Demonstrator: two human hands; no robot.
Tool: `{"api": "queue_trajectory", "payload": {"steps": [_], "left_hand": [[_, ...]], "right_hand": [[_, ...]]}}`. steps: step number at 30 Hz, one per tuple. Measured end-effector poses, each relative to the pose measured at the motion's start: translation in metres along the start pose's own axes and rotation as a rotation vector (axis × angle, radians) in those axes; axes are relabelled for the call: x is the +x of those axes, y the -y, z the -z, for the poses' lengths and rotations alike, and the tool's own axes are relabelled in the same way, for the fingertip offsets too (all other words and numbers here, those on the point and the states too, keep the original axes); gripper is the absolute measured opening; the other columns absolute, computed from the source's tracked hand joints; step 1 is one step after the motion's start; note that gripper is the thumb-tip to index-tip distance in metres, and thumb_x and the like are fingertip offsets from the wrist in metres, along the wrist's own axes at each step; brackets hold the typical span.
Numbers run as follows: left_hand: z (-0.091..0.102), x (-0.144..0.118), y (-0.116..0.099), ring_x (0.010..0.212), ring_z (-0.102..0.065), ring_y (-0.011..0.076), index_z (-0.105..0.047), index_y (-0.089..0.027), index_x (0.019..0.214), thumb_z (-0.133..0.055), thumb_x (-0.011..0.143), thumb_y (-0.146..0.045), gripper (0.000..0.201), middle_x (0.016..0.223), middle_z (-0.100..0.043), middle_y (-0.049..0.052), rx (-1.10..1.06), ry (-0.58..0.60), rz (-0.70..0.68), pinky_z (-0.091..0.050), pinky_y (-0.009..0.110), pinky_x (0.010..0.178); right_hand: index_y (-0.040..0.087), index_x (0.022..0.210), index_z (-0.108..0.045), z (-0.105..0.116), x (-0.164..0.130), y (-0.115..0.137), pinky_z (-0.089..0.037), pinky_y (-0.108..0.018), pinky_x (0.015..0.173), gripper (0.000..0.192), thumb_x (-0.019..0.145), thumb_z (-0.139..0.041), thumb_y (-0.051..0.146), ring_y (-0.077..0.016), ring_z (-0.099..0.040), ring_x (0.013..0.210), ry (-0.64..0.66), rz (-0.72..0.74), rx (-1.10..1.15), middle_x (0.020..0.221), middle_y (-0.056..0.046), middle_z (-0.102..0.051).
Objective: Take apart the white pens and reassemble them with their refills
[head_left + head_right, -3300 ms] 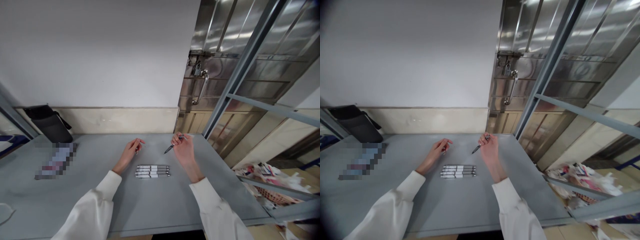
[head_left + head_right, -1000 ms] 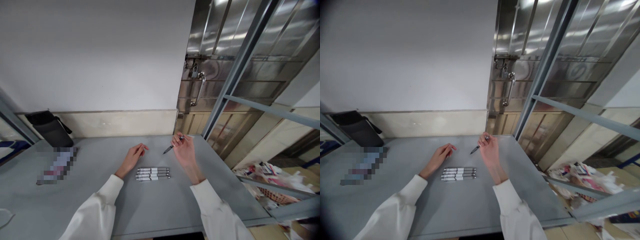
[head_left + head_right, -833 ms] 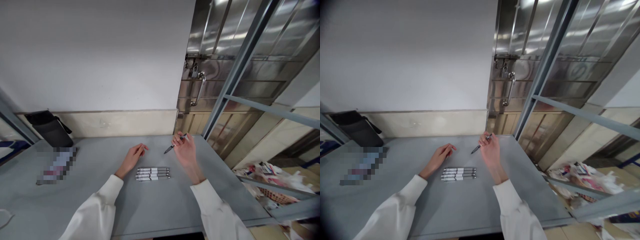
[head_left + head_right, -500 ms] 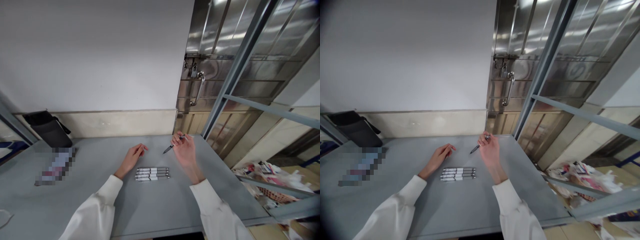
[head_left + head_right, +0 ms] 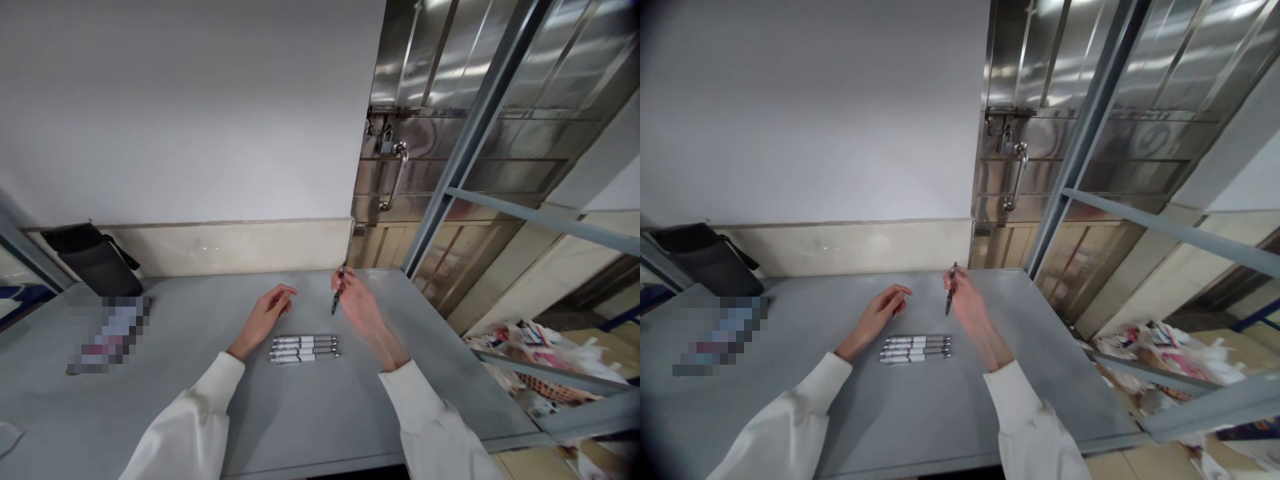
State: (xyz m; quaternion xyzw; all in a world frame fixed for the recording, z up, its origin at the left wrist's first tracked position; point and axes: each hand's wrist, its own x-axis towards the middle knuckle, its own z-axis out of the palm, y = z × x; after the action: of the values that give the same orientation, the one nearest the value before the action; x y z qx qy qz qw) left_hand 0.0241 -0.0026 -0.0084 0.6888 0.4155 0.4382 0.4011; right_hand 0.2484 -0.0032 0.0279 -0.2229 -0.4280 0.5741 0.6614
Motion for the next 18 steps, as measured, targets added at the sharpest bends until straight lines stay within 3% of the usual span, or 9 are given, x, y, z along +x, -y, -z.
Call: {"api": "queue_trajectory", "payload": {"steps": [4,6,14,18], "left_hand": [[-0.003,-0.001,-0.006,0.064,-0.050,0.0130,-0.054,-0.019,0.127,-0.053,0.092,-0.047,0.044,0.079,-0.062,0.002,-0.032,-0.009,-0.039,-0.041,0.024,0.062],[-0.004,-0.002,-0.009,0.067,-0.053,0.0131,-0.052,-0.021,0.131,-0.058,0.090,-0.044,0.048,0.086,-0.065,0.003,-0.034,-0.005,-0.046,-0.043,0.024,0.064],[-0.007,-0.006,-0.011,0.078,-0.061,0.0160,-0.068,-0.020,0.100,-0.063,0.086,-0.043,0.027,0.096,-0.070,0.005,0.069,-0.008,-0.067,-0.047,0.027,0.073],[-0.005,-0.003,-0.003,0.077,-0.062,0.0166,-0.065,-0.019,0.100,-0.064,0.085,-0.044,0.029,0.091,-0.071,0.005,0.027,-0.074,-0.029,-0.046,0.026,0.068]], "right_hand": [[0.026,0.099,-0.069,0.005,-0.003,-0.014,-0.046,-0.032,0.080,0.018,0.086,-0.064,0.036,-0.0182,-0.057,0.083,0.120,0.067,-0.571,0.094,-0.003,-0.064],[0.026,0.103,-0.069,0.005,-0.006,-0.019,-0.047,-0.033,0.082,0.020,0.088,-0.062,0.035,-0.0186,-0.060,0.087,0.228,0.073,-0.708,0.098,-0.003,-0.066],[0.024,0.100,-0.068,0.000,-0.014,-0.023,-0.049,-0.033,0.078,0.018,0.089,-0.062,0.037,-0.0184,-0.063,0.082,0.372,0.032,-0.750,0.088,-0.002,-0.069],[0.024,0.099,-0.067,0.007,-0.011,-0.022,-0.050,-0.031,0.071,0.026,0.093,-0.054,0.045,-0.0173,-0.064,0.073,0.318,-0.027,-0.758,0.082,-0.002,-0.068]]}}
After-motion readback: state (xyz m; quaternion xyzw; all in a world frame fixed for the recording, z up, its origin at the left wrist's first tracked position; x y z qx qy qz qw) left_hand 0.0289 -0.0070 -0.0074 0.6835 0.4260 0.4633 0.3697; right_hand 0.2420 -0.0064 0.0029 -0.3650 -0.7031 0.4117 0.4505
